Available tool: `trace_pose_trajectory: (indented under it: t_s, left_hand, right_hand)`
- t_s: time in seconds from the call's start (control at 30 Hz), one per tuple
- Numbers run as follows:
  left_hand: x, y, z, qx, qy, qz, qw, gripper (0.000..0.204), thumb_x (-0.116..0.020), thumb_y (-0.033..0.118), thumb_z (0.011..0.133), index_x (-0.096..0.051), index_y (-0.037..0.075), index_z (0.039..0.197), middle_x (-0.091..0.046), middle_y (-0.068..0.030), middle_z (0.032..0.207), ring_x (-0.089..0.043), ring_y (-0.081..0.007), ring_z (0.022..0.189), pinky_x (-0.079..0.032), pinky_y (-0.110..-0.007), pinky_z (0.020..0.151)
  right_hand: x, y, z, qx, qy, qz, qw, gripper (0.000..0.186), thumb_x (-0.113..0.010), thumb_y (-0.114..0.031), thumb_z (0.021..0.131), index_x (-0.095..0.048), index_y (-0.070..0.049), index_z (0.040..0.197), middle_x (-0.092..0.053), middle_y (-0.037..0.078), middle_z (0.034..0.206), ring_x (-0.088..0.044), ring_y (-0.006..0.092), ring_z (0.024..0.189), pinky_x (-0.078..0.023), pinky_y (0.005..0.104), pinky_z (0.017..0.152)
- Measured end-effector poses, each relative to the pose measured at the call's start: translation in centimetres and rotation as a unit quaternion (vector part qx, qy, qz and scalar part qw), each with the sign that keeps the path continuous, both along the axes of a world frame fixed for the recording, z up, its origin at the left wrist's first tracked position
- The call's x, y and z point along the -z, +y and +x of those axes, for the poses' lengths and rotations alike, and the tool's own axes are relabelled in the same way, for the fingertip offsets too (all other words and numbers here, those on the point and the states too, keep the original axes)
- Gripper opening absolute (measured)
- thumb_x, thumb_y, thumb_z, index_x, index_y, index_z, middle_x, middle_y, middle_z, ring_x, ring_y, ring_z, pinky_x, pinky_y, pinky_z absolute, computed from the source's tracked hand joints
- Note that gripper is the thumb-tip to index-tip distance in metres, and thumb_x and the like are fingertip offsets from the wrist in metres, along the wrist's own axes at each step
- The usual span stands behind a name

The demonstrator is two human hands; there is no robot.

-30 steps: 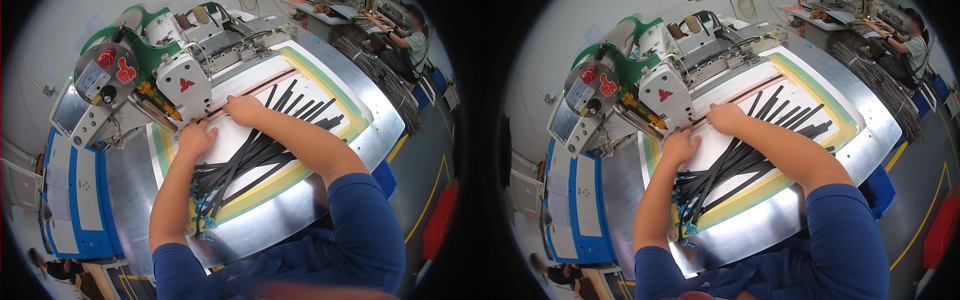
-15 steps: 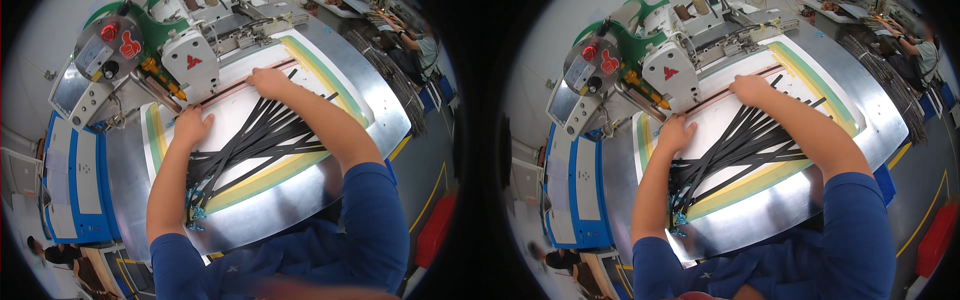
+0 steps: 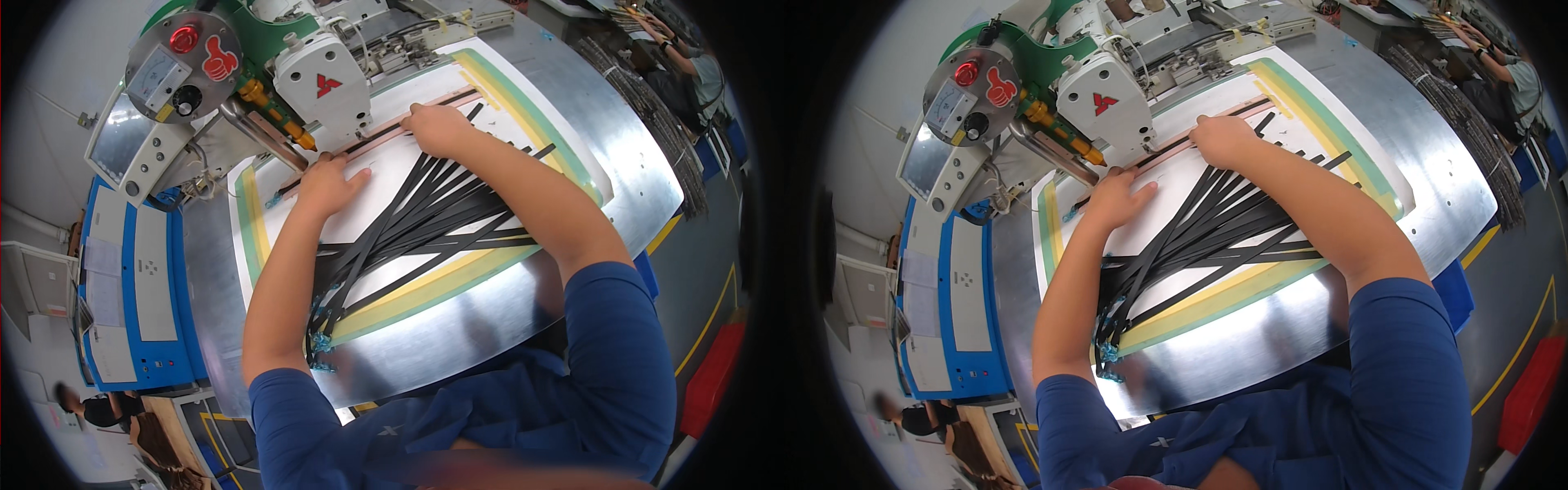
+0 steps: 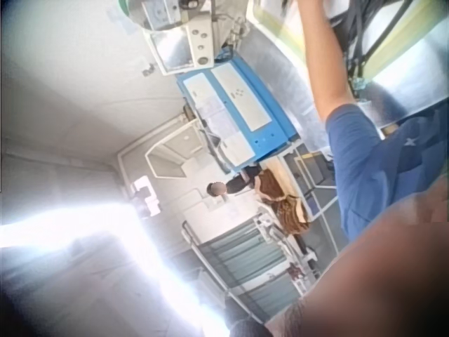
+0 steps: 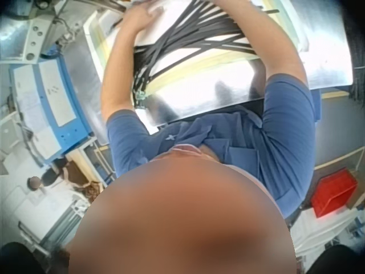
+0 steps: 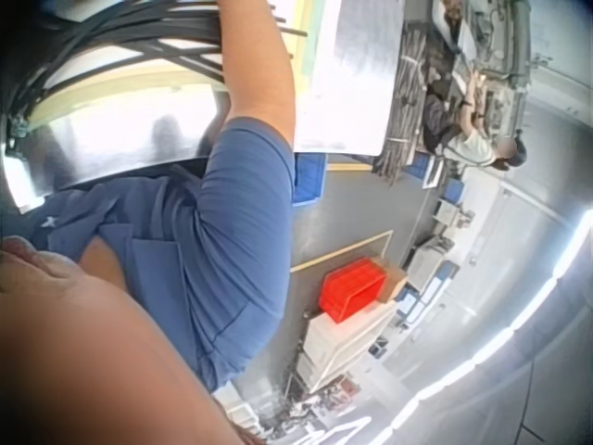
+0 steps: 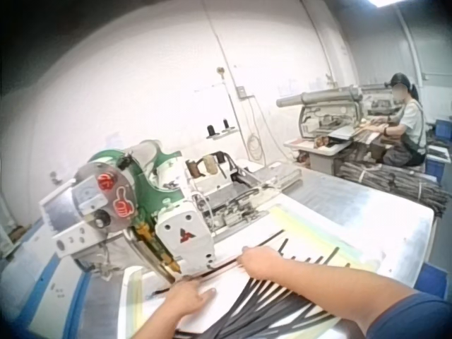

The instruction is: Sewing black straps using an industrial sewing machine in a workshop.

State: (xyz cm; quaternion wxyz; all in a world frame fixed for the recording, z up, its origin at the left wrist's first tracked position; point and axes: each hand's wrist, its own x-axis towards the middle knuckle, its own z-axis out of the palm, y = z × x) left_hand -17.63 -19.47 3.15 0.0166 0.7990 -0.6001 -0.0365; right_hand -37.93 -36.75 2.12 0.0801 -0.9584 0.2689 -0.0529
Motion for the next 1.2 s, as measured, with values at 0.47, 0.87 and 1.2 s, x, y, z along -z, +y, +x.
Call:
trace_pose_trajectory:
  t_s: [0.47, 0.87, 1.2]
  left_hand:
    - [0.1, -1.3, -2.2, 0.006, -0.017, -0.019, 1.000, 0.076, -0.069, 0.062, 0.087, -0.067, 0.001, 0.134, -0.066, -0.0244, 0.125, -0.065, -0.0392, 0.117, -0.053, -0.046, 0.100]
    - [-0.2, 1.1, -0.9, 0.000, -0.035, -0.014, 0.999, 0.080, -0.065, 0.066, 0.090, -0.062, 0.006, 0.142, -0.064, -0.0299, 0.128, -0.064, -0.0434, 0.119, -0.052, -0.047, 0.103]
    - [0.1, 0.6, -0.6, -0.010, -0.024, 0.006, 1.000, 0.079, -0.063, 0.064, 0.092, -0.062, 0.001, 0.140, -0.063, -0.0289, 0.130, -0.065, -0.0435, 0.117, -0.051, -0.048, 0.102]
  right_hand:
    - [0.2, 1.0, 0.9, -0.012, -0.024, 0.012, 1.000, 0.032, -0.058, -0.008, 0.093, -0.074, -0.012, 0.121, -0.065, 0.014, 0.125, -0.069, 0.0341, 0.116, -0.058, 0.0447, 0.093]
    - [-0.4, -2.8, -2.9, 0.060, 0.011, 0.017, 0.998, 0.035, -0.058, -0.004, 0.092, -0.074, -0.014, 0.121, -0.067, 0.011, 0.124, -0.069, 0.0327, 0.115, -0.057, 0.0453, 0.093]
    - [-0.6, -1.3, -1.9, 0.045, 0.002, 0.028, 0.999, 0.037, -0.064, -0.003, 0.089, -0.074, -0.013, 0.123, -0.068, 0.012, 0.123, -0.069, 0.0329, 0.113, -0.058, 0.0451, 0.092]
